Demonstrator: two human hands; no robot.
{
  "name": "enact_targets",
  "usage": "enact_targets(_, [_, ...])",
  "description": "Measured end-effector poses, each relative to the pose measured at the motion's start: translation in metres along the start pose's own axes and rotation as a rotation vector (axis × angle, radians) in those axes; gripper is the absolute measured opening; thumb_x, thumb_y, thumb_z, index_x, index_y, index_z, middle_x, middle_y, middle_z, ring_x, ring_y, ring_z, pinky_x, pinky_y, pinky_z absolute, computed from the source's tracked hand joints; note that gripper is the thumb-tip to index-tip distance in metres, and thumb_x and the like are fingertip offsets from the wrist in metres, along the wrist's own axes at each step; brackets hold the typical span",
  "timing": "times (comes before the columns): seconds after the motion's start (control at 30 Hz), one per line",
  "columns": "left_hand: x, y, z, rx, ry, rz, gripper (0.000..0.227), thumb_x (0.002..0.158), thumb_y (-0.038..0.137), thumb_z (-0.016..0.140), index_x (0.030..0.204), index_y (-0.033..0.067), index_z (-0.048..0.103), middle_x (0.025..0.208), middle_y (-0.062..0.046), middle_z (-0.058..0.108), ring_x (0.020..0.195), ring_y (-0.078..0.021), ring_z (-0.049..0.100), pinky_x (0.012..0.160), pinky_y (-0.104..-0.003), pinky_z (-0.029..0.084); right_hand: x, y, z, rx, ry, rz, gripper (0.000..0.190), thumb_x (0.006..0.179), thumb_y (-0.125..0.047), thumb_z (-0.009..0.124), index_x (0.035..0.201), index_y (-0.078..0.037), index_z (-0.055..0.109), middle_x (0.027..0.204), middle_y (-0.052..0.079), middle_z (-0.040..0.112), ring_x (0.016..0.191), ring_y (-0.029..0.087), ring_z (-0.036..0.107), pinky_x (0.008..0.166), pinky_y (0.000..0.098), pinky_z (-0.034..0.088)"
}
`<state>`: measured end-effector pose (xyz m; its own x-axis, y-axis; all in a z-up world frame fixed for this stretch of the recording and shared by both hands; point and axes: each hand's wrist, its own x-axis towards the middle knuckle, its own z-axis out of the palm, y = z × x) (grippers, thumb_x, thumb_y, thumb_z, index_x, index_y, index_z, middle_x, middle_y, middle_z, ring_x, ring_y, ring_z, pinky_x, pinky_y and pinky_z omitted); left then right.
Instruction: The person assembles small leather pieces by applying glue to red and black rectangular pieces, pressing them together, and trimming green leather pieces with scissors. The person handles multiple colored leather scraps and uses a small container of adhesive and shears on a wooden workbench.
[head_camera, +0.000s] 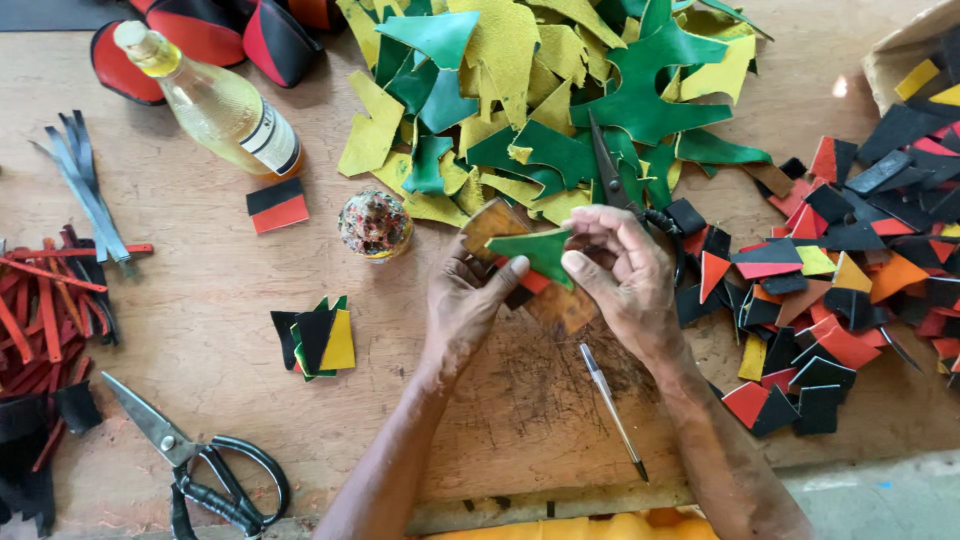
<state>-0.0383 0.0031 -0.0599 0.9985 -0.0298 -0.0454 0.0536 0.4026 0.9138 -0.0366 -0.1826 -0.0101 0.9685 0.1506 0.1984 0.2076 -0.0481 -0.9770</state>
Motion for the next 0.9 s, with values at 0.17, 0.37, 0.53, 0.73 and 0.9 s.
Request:
enact_targets(0.17, [0.001,-0.005,0.003,-0.069,-0.056,-0.029,0.052,0.09,0.001,0.075,0.138,0.0015,0.054,0.123,-0.009,0.071,0.11,-0.0158,0.07,0.098,-0.033,0.061,0.008,-0.017,-0.007,-0.132,0.033,0.073,0.028,0.096,0.0,0.071,0.123,-0.003,0.067,0.108,0.005,0.067,0.095,0.008,0.066,0.082,0.0224,0.06])
enact_targets(0.37, [0.006,-0.01,-0.004,-0.045,-0.032,-0.09,0.052,0.089,0.0,0.077,0.137,-0.0016,0.056,0.118,-0.011,0.074,0.105,-0.0177,0.072,0.094,-0.035,0.062,0.012,-0.036,-0.042,-0.374,0.127,-0.069,0.021,0.092,0.005,0.076,0.111,-0.004,0.073,0.078,0.001,0.05,0.066,0.005,0.035,0.058,0.0164,0.026])
enact_targets(0.53, [0.003,-0.01,-0.006,0.027,-0.03,-0.092,0.05,0.087,0.003,0.08,0.134,0.0016,0.063,0.117,-0.007,0.074,0.103,-0.0139,0.07,0.093,-0.032,0.062,0.009,-0.027,-0.048,-0.15,0.031,-0.05,0.012,0.1,0.001,0.063,0.106,-0.007,0.068,0.097,-0.001,0.066,0.085,0.004,0.057,0.075,0.0158,0.045])
enact_targets(0.73, [0.002,0.0,-0.003,0.09,0.016,-0.216,0.041,0.084,0.009,0.081,0.123,0.006,0.07,0.11,-0.006,0.077,0.095,-0.0111,0.073,0.086,-0.03,0.065,0.018,-0.027,-0.043,-0.242,-0.05,0.021,0.018,0.094,-0.01,0.071,0.112,-0.008,0.066,0.112,-0.001,0.069,0.093,0.006,0.069,0.082,0.0185,0.061])
enact_targets(0.9, [-0.001,0.008,-0.003,0.111,-0.023,-0.24,0.033,0.086,0.011,0.081,0.118,0.0031,0.074,0.1,-0.006,0.078,0.084,-0.0103,0.072,0.075,-0.03,0.064,0.016,-0.036,-0.032,-0.202,-0.15,-0.374,0.013,0.092,-0.002,0.077,0.098,-0.013,0.075,0.121,0.003,0.065,0.101,0.011,0.067,0.083,0.0231,0.059])
